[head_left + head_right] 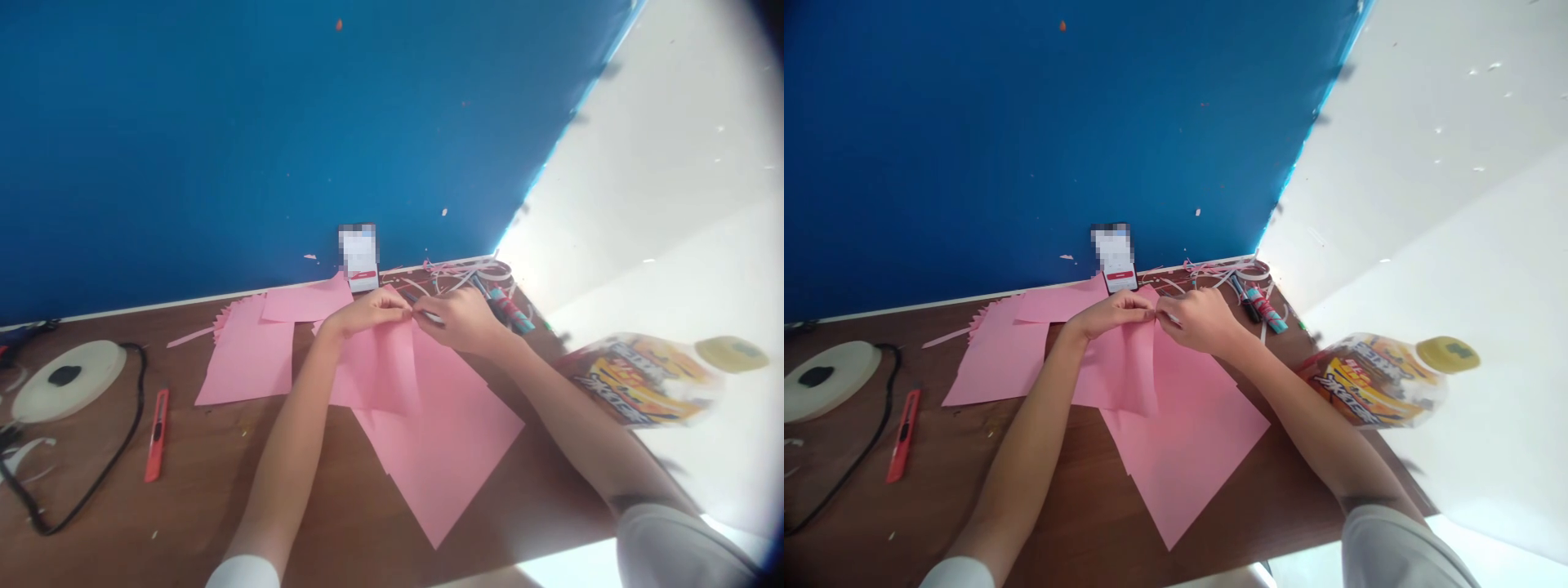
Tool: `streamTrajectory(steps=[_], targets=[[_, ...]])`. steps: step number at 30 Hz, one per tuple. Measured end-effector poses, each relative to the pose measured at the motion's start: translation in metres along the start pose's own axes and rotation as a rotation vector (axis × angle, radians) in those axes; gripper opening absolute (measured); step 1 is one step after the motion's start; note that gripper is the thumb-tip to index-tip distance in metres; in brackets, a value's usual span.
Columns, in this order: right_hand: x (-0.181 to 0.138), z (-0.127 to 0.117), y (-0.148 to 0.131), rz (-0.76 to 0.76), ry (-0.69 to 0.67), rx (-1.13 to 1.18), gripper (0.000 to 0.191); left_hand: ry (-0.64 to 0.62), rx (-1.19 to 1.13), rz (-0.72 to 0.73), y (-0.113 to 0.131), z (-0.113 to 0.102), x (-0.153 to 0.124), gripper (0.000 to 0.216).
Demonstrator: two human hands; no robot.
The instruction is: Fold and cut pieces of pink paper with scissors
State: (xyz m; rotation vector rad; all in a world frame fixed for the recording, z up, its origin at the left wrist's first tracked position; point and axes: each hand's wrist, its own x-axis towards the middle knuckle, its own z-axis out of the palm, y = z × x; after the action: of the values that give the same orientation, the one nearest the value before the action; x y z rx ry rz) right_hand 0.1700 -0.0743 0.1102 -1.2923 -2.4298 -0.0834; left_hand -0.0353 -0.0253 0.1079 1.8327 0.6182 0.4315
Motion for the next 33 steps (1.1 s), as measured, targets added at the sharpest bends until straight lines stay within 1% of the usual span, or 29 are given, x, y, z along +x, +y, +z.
streamTrajectory(steps=[3, 7, 11, 15, 18, 20, 23, 25, 27, 29, 30, 32, 33], targets=[[-0.001, 0.003, -0.002, -0.059, 0.036, -0.044, 0.028, -0.040, -0.064, -0.028, -0.002, -0.003, -0.002, 0.027], [-0.002, 0.004, -0.005, -0.126, 0.099, -0.089, 0.030, -0.052, -0.163, -0.036, -0.008, -0.005, -0.002, 0.024], [-0.002, 0.004, -0.007, -0.173, 0.153, -0.128, 0.032, -0.015, -0.249, -0.050, -0.016, -0.004, 0.000, 0.020], [-0.001, 0.004, -0.007, -0.198, 0.211, -0.199, 0.034, 0.029, -0.324, -0.066, -0.021, -0.001, 0.003, 0.023], [-0.001, 0.006, -0.010, -0.198, 0.241, -0.243, 0.033, 0.038, -0.380, -0.069, -0.023, 0.000, 0.004, 0.024], [-0.002, 0.009, -0.016, -0.145, 0.268, -0.259, 0.032, 0.037, -0.404, -0.074, -0.024, 0.001, 0.006, 0.023], [-0.003, 0.016, -0.027, -0.022, 0.298, -0.258, 0.032, 0.042, -0.430, -0.076, -0.026, 0.002, 0.008, 0.024], [-0.004, 0.019, -0.030, 0.024, 0.268, -0.233, 0.031, 0.042, -0.433, -0.080, -0.026, 0.002, 0.007, 0.024], [-0.003, 0.018, -0.027, 0.085, 0.223, -0.201, 0.029, 0.003, -0.395, -0.096, -0.025, 0.001, 0.005, 0.024], [-0.001, 0.013, -0.018, 0.214, 0.220, -0.165, 0.028, -0.071, -0.314, -0.131, -0.022, -0.003, 0.001, 0.025], [0.000, 0.008, -0.013, 0.321, 0.252, -0.139, 0.027, -0.095, -0.269, -0.143, -0.021, -0.005, -0.001, 0.026], [0.003, -0.003, -0.004, 0.479, 0.327, 0.008, 0.025, -0.088, -0.184, -0.149, -0.019, -0.009, -0.004, 0.027], [0.004, -0.008, -0.002, 0.500, 0.337, 0.151, 0.023, -0.057, -0.143, -0.140, -0.018, -0.011, -0.005, 0.028]])
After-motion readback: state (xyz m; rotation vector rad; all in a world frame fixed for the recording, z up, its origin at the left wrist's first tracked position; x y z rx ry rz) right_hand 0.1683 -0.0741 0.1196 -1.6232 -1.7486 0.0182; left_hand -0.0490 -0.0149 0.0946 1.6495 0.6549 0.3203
